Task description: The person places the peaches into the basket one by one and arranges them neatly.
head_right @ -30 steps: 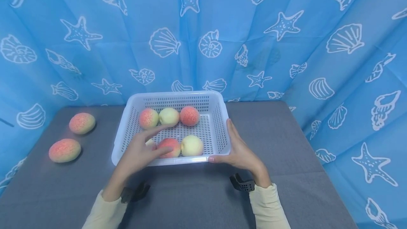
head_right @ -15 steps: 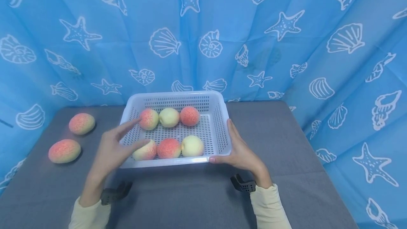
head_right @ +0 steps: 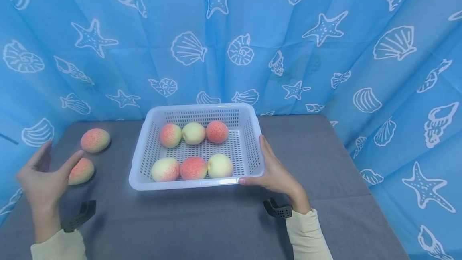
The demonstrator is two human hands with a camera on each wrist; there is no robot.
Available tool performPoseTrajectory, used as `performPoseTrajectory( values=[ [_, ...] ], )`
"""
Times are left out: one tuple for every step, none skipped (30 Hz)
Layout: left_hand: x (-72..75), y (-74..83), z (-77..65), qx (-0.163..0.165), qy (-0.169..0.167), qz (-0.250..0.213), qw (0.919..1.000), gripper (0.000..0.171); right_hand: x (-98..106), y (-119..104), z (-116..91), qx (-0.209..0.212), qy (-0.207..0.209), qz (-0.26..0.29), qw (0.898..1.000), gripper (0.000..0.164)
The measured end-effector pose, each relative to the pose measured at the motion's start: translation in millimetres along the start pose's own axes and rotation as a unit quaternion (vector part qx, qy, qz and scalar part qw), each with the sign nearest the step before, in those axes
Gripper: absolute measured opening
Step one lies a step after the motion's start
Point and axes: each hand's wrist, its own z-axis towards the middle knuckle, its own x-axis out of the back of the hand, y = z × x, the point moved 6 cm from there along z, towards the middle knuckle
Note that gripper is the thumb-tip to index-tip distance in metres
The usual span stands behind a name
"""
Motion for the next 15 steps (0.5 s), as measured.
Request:
performPoseTrajectory(
  values=[
    [3.1,-8.6,1.6,0.015,0.010,0.001,0.9998,0.074,0.2,0.1,-0.1,0.000,0.000,0.000,1.000,0.136],
    [5.6,-16.8,2.5,0.032,0.017,0.008,0.9993,0.076,0.5,0.3,-0.3,0.001,0.001,0.001,1.000,0.136],
    [7.6,-24.8,2.8,0.050,0.022,0.020,0.9983,0.078,0.7,0.5,-0.5,0.001,0.002,0.001,1.000,0.136],
    [9.2,-32.7,2.7,0.069,0.025,0.029,0.9969,0.080,0.9,0.7,-0.7,0.002,0.002,0.001,1.000,0.136],
    [10.5,-40.5,2.2,0.087,0.024,0.039,0.9952,0.082,1.0,1.0,-0.8,0.002,0.002,0.002,1.000,0.136],
    [11.3,-48.3,1.4,0.108,0.021,0.048,0.9927,0.085,1.1,1.2,-0.8,0.001,0.002,0.004,1.000,0.136],
    [11.7,-55.8,0.4,0.128,0.016,0.058,0.9899,0.088,1.1,1.3,-0.8,0.002,0.002,0.006,1.000,0.136],
    [12.0,-63.0,-0.7,0.148,0.011,0.066,0.9867,0.091,1.1,1.4,-0.6,0.002,0.001,0.007,1.000,0.136],
    [12.0,-70.1,-1.8,0.167,0.006,0.068,0.9836,0.094,1.2,1.4,-0.5,0.001,0.002,0.006,1.000,0.136],
    [11.6,-76.8,-2.8,0.185,-0.001,0.070,0.9802,0.096,1.3,1.3,-0.4,0.001,0.003,0.006,1.000,0.136],
    [10.9,-82.9,-3.5,0.205,-0.010,0.071,0.9762,0.098,1.4,1.1,-0.4,0.000,0.003,0.005,1.000,0.136],
    [9.6,-88.3,-3.9,0.225,-0.017,0.067,0.9719,0.100,1.6,0.9,-0.3,0.000,0.004,0.004,1.000,0.136],
    [8.4,-93.1,-4.8,0.244,-0.023,0.062,0.9676,0.101,1.8,0.6,-0.3,0.000,0.004,0.004,1.000,0.136],
    [7.0,-97.0,-5.1,0.261,-0.028,0.052,0.9636,0.102,2.0,0.3,-0.4,-0.001,0.005,0.003,1.000,0.136],
    [5.4,-100.4,-5.8,0.278,-0.034,0.042,0.9589,0.102,2.2,0.0,-0.5,-0.001,0.005,0.002,1.000,0.136]
  ],
)
